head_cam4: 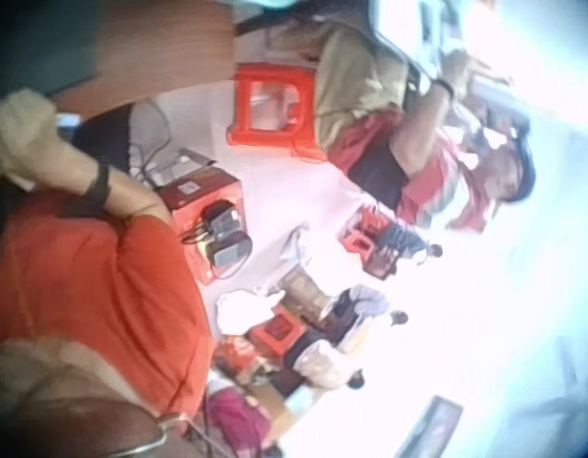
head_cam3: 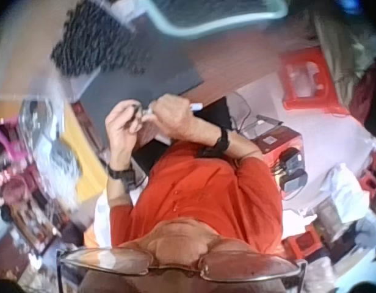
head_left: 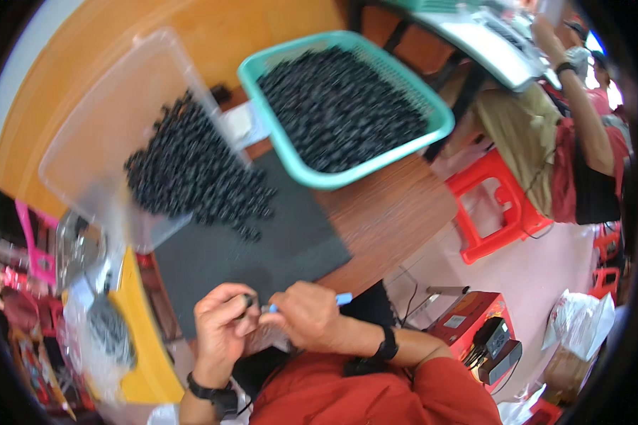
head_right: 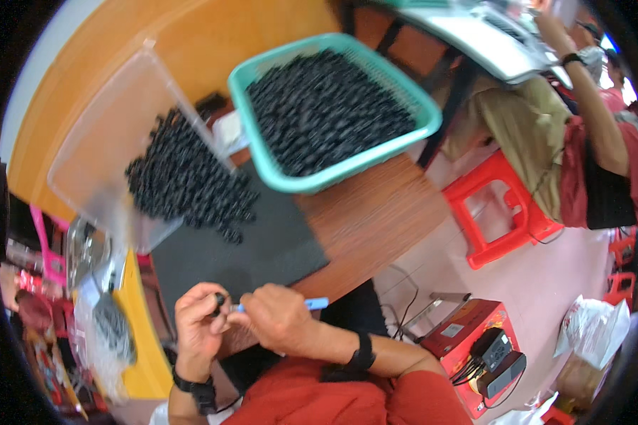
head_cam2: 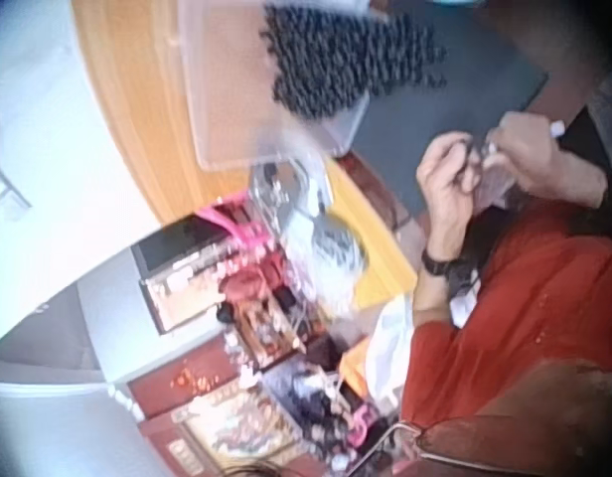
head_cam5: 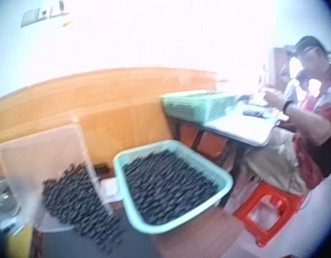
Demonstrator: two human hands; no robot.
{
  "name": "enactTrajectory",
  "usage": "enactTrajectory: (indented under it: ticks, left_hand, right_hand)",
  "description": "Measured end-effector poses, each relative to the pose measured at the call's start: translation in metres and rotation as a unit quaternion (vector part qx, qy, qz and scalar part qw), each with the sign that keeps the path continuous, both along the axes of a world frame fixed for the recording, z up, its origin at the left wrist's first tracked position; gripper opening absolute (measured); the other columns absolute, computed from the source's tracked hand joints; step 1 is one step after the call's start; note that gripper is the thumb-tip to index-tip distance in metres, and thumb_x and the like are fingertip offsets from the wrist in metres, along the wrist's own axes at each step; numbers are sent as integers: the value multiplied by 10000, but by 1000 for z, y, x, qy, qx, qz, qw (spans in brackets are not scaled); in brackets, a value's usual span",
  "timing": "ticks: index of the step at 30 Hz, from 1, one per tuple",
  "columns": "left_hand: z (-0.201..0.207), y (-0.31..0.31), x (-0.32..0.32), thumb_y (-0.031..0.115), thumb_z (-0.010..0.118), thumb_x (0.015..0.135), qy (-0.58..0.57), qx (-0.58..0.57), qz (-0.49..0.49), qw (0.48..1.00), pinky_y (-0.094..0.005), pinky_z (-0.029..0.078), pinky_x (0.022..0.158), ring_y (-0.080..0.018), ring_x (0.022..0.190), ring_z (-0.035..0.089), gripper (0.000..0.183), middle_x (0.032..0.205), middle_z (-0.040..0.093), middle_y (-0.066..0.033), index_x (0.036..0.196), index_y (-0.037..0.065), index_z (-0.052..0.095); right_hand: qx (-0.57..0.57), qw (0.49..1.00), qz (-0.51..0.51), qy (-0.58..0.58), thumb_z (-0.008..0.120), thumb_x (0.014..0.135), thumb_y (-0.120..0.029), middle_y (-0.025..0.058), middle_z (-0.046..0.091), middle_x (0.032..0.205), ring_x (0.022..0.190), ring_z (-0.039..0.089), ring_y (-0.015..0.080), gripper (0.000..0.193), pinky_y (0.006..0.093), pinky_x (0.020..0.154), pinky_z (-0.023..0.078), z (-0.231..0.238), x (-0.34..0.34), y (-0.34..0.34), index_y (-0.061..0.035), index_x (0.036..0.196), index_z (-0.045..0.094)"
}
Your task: Sorting small black plastic shoe components from a container into a basket.
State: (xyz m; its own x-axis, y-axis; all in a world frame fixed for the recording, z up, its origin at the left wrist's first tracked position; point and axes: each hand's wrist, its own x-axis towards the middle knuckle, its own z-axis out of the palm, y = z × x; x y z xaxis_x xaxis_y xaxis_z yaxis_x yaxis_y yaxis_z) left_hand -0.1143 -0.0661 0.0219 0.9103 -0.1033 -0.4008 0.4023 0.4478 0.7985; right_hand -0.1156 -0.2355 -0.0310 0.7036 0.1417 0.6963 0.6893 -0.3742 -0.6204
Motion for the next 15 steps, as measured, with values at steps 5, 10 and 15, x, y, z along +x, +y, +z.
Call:
enactTrajectory:
  ticks: [5, 10, 15]
  left_hand:
    - [28, -9, 51, 91, 593, 847, -28, 42, -78, 996, -260, 343, 445, -121, 464, 448, 152, 788, 634, -141, 930, -35, 613]
    - [63, -73, 115, 92, 635, 820, -82, 100, -181, 975, -258, 359, 464, -119, 490, 464, 158, 803, 645, -125, 932, -20, 635]
    - [71, -156, 179, 202, 661, 895, -159, 138, -263, 942, -303, 472, 523, -190, 669, 627, 221, 837, 623, -106, 939, -11, 620]
  right_hand:
    - [-30, 997, -65, -13, 760, 805, -183, 80, 495, 653, 556, 521, 250, 233, 353, 495, 413, -2, -2, -18, -15, 842, 602]
    - [-64, 994, -90, -13, 754, 810, -197, 79, 490, 654, 572, 521, 244, 235, 342, 518, 418, -6, -1, -29, -31, 805, 587]
    - [-70, 991, -115, -26, 738, 824, -203, 71, 485, 645, 583, 520, 230, 231, 329, 539, 418, -10, 3, -34, -49, 768, 575]
